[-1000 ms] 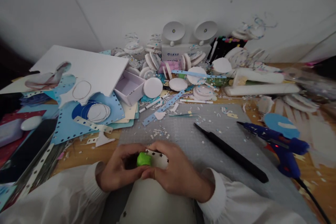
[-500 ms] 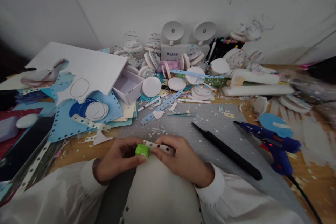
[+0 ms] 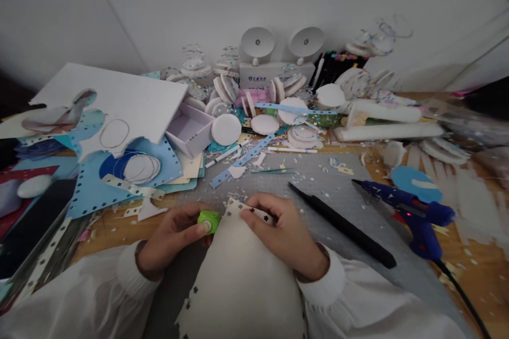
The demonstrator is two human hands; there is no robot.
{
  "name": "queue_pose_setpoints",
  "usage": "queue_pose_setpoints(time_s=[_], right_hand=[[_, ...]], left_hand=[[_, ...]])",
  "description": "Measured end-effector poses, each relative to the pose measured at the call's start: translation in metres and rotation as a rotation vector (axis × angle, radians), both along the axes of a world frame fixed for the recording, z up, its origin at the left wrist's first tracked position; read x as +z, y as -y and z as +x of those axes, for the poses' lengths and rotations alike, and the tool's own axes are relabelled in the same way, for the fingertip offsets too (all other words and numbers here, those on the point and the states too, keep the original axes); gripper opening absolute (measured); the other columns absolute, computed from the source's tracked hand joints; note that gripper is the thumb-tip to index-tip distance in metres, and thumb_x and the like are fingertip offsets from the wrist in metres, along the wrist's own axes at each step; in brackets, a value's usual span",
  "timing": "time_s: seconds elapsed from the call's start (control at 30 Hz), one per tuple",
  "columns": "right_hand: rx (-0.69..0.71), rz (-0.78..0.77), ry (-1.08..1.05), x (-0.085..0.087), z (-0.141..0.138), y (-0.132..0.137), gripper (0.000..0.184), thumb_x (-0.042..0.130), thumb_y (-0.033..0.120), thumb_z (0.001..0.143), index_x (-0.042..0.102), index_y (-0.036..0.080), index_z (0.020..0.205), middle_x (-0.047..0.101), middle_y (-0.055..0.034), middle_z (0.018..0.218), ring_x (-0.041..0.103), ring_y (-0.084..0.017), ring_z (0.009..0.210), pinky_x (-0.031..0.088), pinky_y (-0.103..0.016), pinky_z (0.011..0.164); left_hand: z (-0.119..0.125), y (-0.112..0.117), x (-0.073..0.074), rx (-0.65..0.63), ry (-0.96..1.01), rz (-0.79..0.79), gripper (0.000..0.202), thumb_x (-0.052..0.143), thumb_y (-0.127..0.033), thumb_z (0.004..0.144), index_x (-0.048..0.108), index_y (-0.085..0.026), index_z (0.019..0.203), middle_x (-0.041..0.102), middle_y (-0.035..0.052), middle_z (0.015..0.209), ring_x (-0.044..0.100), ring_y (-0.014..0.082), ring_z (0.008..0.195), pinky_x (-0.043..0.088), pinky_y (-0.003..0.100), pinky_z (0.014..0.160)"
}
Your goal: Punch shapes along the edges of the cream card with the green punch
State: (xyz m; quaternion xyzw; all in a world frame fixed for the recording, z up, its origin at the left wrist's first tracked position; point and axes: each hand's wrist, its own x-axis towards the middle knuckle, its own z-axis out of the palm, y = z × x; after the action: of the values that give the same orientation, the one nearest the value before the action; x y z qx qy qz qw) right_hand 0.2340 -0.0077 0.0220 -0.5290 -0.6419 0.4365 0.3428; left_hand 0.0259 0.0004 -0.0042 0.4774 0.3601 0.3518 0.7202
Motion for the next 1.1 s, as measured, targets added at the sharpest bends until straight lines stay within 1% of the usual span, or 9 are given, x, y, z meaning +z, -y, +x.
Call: queue_pose_setpoints(time_s=[0.2, 0.37, 0.5, 0.6, 0.77, 0.87, 0.97, 1.1], right_hand=[[-0.032, -0.007, -0.024, 0.0012, 0.0001, 0.0012, 0.022, 0.054, 0.033, 0.082, 0.060, 0.018, 0.067, 0.054, 0.0010, 0.062, 0.048, -0.011, 0.055, 0.035, -0.020, 0.045], [-0.028, -0.007, -0.030, -0.0012, -0.0012, 0.0016, 0.022, 0.054, 0.032, 0.081, 0.058, 0.018, 0.065, 0.051, 0.0021, 0.059, 0.045, -0.010, 0.052, 0.034, -0.020, 0.044], [-0.034, -0.034, -0.057, -0.0026, -0.0031, 0.0020, 0.023, 0.054, 0.035, 0.081, 0.057, 0.018, 0.066, 0.050, 0.0024, 0.059, 0.043, -0.009, 0.050, 0.032, -0.019, 0.042], [-0.061, -0.014, -0.051, -0.0025, -0.0037, 0.0020, 0.022, 0.055, 0.034, 0.080, 0.059, 0.018, 0.066, 0.052, 0.0018, 0.059, 0.045, -0.010, 0.052, 0.034, -0.020, 0.044], [-0.095, 0.050, -0.023, -0.0033, -0.0041, 0.0019, 0.020, 0.055, 0.031, 0.080, 0.061, 0.018, 0.066, 0.055, 0.0013, 0.058, 0.048, -0.012, 0.052, 0.036, -0.021, 0.045], [-0.126, 0.053, -0.002, -0.0049, -0.0043, 0.0025, 0.021, 0.055, 0.032, 0.080, 0.061, 0.018, 0.067, 0.058, -0.0001, 0.060, 0.050, -0.013, 0.055, 0.039, -0.022, 0.049], [-0.153, 0.042, -0.008, -0.0070, -0.0045, 0.0034, 0.020, 0.055, 0.033, 0.080, 0.062, 0.018, 0.069, 0.060, -0.0012, 0.064, 0.052, -0.014, 0.059, 0.041, -0.023, 0.051], [-0.193, 0.035, -0.005, -0.0080, -0.0039, 0.0043, 0.022, 0.054, 0.035, 0.080, 0.061, 0.017, 0.069, 0.058, -0.0008, 0.062, 0.049, -0.013, 0.055, 0.038, -0.022, 0.047]], left_hand=[[0.0015, 0.0012, 0.0017, 0.028, 0.044, 0.002, 0.034, 0.071, -0.044, 0.073, 0.064, -0.011, 0.077, 0.060, 0.0022, 0.064, 0.054, 0.0113, 0.058, 0.044, 0.021, 0.056], [0.0021, 0.0010, 0.0035, 0.014, 0.058, 0.004, 0.034, 0.071, -0.044, 0.072, 0.064, -0.012, 0.078, 0.058, 0.0016, 0.065, 0.051, 0.0111, 0.057, 0.041, 0.021, 0.054], [0.0003, 0.0011, 0.0017, 0.029, 0.045, -0.004, 0.035, 0.070, -0.045, 0.073, 0.064, -0.012, 0.085, 0.056, 0.0008, 0.066, 0.048, 0.0102, 0.056, 0.039, 0.020, 0.054], [-0.0007, 0.0014, 0.0002, 0.031, 0.030, 0.007, 0.039, 0.070, -0.047, 0.072, 0.065, -0.013, 0.090, 0.058, 0.0018, 0.070, 0.050, 0.0113, 0.059, 0.041, 0.021, 0.056], [0.0001, 0.0021, -0.0016, 0.010, 0.071, 0.021, 0.035, 0.071, -0.040, 0.073, 0.064, -0.014, 0.094, 0.059, 0.0026, 0.075, 0.052, 0.0119, 0.066, 0.042, 0.020, 0.060], [0.0005, 0.0026, -0.0025, 0.000, 0.097, 0.013, 0.033, 0.071, -0.038, 0.074, 0.063, -0.015, 0.095, 0.059, 0.0024, 0.077, 0.053, 0.0116, 0.068, 0.042, 0.020, 0.062], [0.0005, 0.0030, -0.0030, 0.000, 0.081, 0.054, 0.029, 0.072, -0.035, 0.074, 0.063, -0.015, 0.092, 0.058, 0.0023, 0.077, 0.052, 0.0114, 0.069, 0.042, 0.019, 0.062], [0.0010, 0.0037, -0.0030, -0.014, 0.052, 0.100, 0.029, 0.074, -0.026, 0.072, 0.060, -0.016, 0.096, 0.057, 0.0022, 0.081, 0.053, 0.0125, 0.073, 0.044, 0.020, 0.065]])
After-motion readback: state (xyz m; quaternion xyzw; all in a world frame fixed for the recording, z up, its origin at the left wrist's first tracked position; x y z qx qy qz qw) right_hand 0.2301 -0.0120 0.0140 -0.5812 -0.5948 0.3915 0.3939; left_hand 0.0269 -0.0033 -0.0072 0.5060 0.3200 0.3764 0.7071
